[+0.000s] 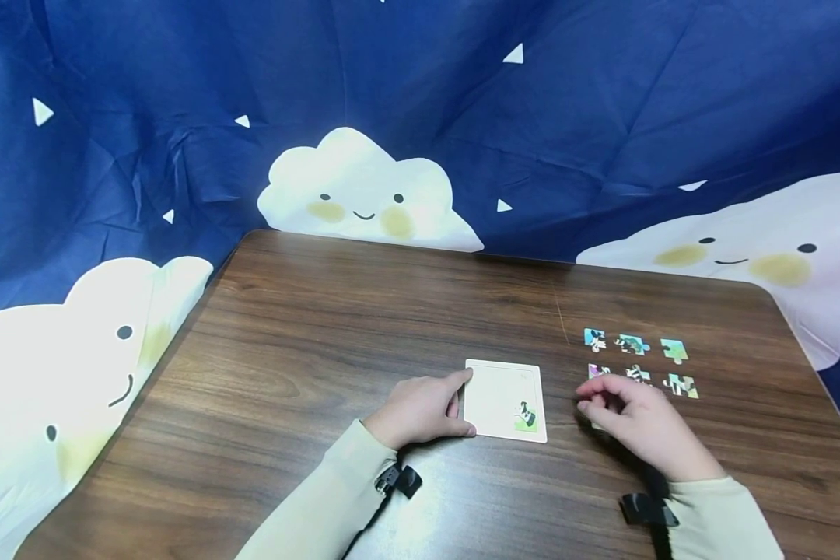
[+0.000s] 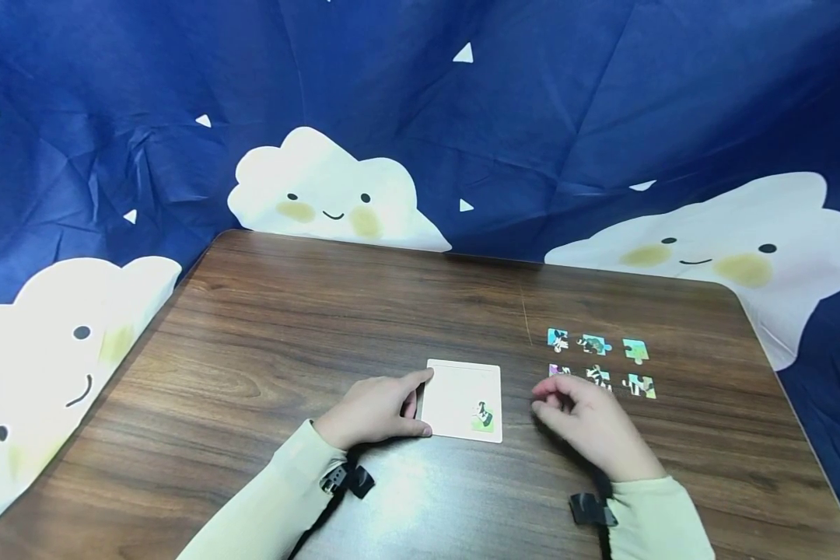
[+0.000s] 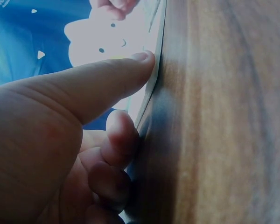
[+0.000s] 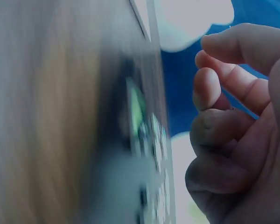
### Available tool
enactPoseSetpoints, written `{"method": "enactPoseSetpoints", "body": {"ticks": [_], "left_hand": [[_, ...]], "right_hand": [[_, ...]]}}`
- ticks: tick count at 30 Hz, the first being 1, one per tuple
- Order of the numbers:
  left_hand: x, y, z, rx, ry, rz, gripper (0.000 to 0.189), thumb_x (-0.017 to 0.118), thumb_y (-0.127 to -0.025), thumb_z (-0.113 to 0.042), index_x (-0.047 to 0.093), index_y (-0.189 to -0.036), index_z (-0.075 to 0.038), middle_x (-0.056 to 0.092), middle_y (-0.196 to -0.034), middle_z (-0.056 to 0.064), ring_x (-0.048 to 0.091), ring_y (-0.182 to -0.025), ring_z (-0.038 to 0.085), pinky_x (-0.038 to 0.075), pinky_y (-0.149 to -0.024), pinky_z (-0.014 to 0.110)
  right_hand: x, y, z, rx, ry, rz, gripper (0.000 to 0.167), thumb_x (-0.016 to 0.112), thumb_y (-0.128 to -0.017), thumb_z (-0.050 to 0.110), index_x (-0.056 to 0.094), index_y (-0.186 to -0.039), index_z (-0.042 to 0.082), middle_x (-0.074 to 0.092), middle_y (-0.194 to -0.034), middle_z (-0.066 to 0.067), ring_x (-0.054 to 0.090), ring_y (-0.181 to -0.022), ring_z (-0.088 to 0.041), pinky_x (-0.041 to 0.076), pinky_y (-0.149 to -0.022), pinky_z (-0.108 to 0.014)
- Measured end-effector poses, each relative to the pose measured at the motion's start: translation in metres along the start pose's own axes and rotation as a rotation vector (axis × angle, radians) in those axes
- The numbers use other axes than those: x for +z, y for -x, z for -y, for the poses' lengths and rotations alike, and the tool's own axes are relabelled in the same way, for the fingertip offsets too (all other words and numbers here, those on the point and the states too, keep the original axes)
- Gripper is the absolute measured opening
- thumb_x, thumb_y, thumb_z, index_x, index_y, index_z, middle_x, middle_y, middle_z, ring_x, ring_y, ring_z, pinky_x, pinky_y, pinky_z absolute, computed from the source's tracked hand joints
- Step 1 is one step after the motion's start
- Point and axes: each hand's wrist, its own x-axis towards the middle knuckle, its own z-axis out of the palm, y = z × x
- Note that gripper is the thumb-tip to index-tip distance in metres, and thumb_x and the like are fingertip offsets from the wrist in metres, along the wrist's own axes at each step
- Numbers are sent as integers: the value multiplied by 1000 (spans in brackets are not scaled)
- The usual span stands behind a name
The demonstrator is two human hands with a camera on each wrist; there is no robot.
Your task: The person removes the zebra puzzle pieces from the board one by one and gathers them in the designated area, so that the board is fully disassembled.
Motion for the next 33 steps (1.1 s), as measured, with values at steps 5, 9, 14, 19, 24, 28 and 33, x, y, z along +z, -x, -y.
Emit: {"method": "enactPoseSetpoints", "body": {"ticks": [5,9,14,19,24,28,33], "left_hand": [[0,0,0,3,-7,-4,83,77,-81,-52,46,-150,-17,53,-67,-25,51,-62,-3,43,-63,26],[1,0,1,2,-10,-4,83,77,-81,-52,46,-150,-17,53,-67,-25,51,-62,-3,44,-64,27],[2,-1,1,2,-15,-3,83,77,-81,-53,46,-149,-18,52,-67,-25,51,-63,-3,44,-65,27],[1,0,1,4,-12,-7,83,78,-81,-52,46,-149,-17,52,-67,-25,51,-62,-2,44,-64,27],[1,0,1,4,-10,-8,84,78,-81,-52,46,-149,-17,53,-67,-25,51,-62,-3,44,-65,27],[1,0,1,5,-3,-7,84,78,-81,-52,45,-150,-17,53,-67,-25,51,-62,-3,44,-65,27],[2,-1,1,10,2,-9,84,78,-81,-51,45,-150,-17,53,-67,-25,51,-62,-3,44,-64,27]], "right_hand": [[22,-5,19,-68,18,63,14,79,-84,13,73,-96,16,52,-74,13,49,-67,-1,42,-63,-24],[32,-8,27,-77,36,135,18,81,-81,16,72,-96,17,50,-73,14,47,-66,0,41,-65,-24],[37,-11,31,-36,55,224,21,82,-79,21,71,-98,18,50,-73,13,45,-64,0,40,-64,-24],[39,-13,32,-13,70,238,21,81,-79,21,72,-97,19,50,-71,13,45,-63,-1,39,-62,-24],[41,-16,33,-23,105,197,16,79,-81,19,73,-95,19,49,-69,14,46,-63,-1,39,-62,-24],[43,-18,34,-41,137,171,16,79,-81,19,75,-97,18,48,-70,15,45,-63,-1,39,-61,-25],[43,-17,34,-20,148,172,20,81,-79,22,74,-97,18,49,-70,14,45,-64,-1,39,-62,-25]]}}
